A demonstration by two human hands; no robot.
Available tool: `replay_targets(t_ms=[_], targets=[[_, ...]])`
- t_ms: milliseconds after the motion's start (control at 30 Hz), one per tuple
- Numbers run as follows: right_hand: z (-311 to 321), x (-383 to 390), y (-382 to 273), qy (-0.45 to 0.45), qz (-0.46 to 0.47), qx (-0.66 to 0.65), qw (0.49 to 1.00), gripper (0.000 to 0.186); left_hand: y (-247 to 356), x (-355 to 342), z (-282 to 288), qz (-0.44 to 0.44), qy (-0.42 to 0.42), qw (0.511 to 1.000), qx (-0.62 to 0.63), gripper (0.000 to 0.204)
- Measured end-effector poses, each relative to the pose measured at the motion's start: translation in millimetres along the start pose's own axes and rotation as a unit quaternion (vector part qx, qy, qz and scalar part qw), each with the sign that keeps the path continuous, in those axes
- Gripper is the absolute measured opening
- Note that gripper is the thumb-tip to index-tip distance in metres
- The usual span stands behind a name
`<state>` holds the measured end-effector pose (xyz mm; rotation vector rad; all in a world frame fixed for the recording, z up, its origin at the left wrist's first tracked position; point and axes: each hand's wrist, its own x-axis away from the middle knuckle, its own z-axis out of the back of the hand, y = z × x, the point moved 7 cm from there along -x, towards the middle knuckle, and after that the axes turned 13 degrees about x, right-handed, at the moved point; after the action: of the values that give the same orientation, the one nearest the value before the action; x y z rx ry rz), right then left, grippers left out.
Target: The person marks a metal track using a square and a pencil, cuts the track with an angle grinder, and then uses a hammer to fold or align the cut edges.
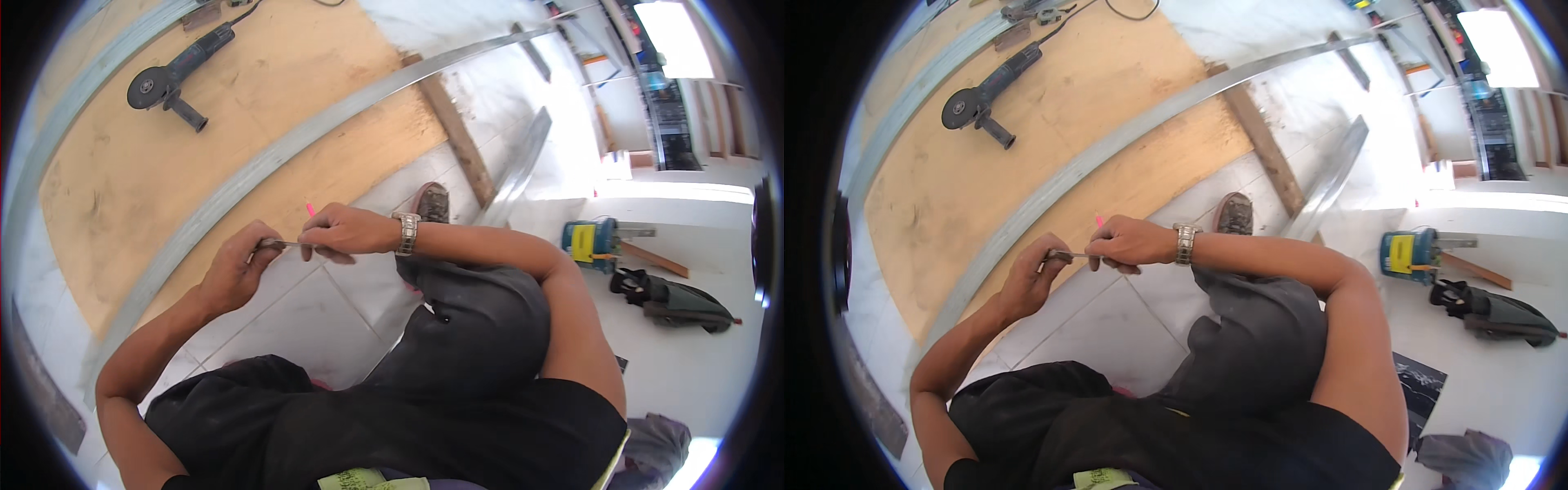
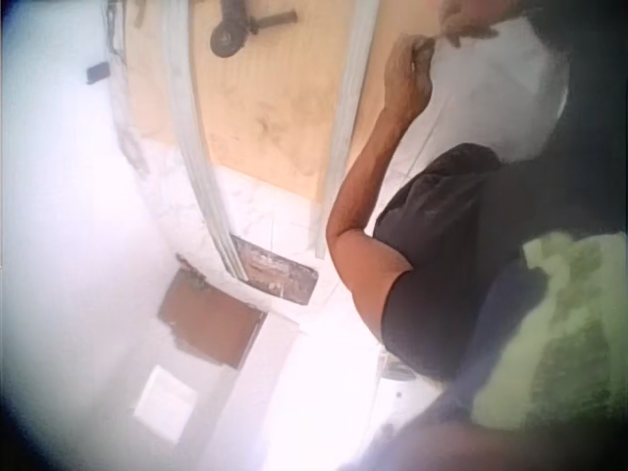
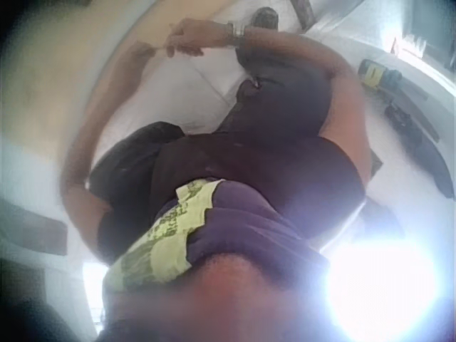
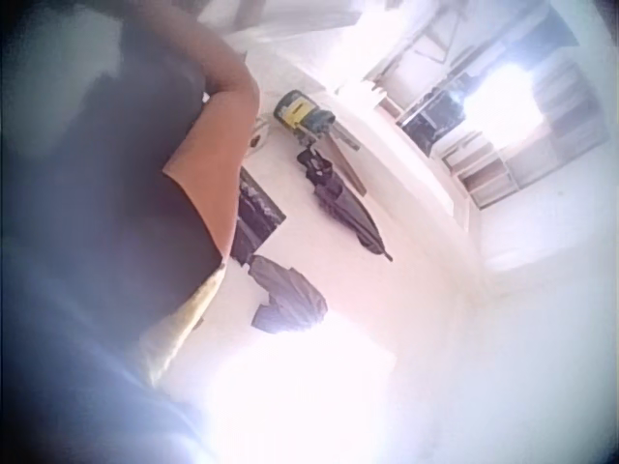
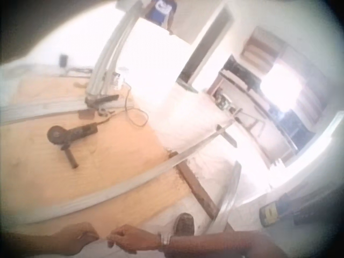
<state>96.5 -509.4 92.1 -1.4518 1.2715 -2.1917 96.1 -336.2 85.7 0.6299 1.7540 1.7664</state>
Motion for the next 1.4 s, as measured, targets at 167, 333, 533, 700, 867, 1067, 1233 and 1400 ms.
replay_targets(t_ms=[167,333,533,700,867,1067,1233,1400], targets=[[41.8,-7.0,37.2,0.062,0.125,0.192,0.971,0.032,-46.1,-1.3,6.0,0.203,0.164,0.956,0.133,0.026],[103.2,-14.2,44.5,0.043,0.154,0.269,0.950,0.026,-35.0,-16.0,36.1,0.231,0.282,0.930,0.047,0.038],[144.4,0.7,56.5,0.110,0.317,0.373,0.865,0.029,-19.1,-74.2,64.4,0.267,0.317,0.907,-0.067,0.038],[202.6,2.8,95.1,0.255,0.274,0.281,0.884,0.024,-18.5,-137.1,53.9,0.338,0.145,0.855,-0.365,0.026],[267.4,34.1,187.9,0.483,0.168,0.165,0.843,0.022,-12.2,-212.5,34.4,0.262,0.051,0.892,-0.364,0.038],[389.9,133.5,336.2,0.667,-0.071,0.133,0.729,0.029,-19.7,-280.7,9.7,0.190,-0.004,0.930,-0.313,0.053],[487.5,144.6,405.6,0.636,-0.028,0.246,0.730,0.043,-20.9,-281.1,20.8,0.210,-0.016,0.913,-0.350,0.045],[513.2,100.2,418.2,0.501,-0.053,0.390,0.771,0.038,-35.7,-268.1,48.2,0.186,0.050,0.927,-0.322,0.027]])
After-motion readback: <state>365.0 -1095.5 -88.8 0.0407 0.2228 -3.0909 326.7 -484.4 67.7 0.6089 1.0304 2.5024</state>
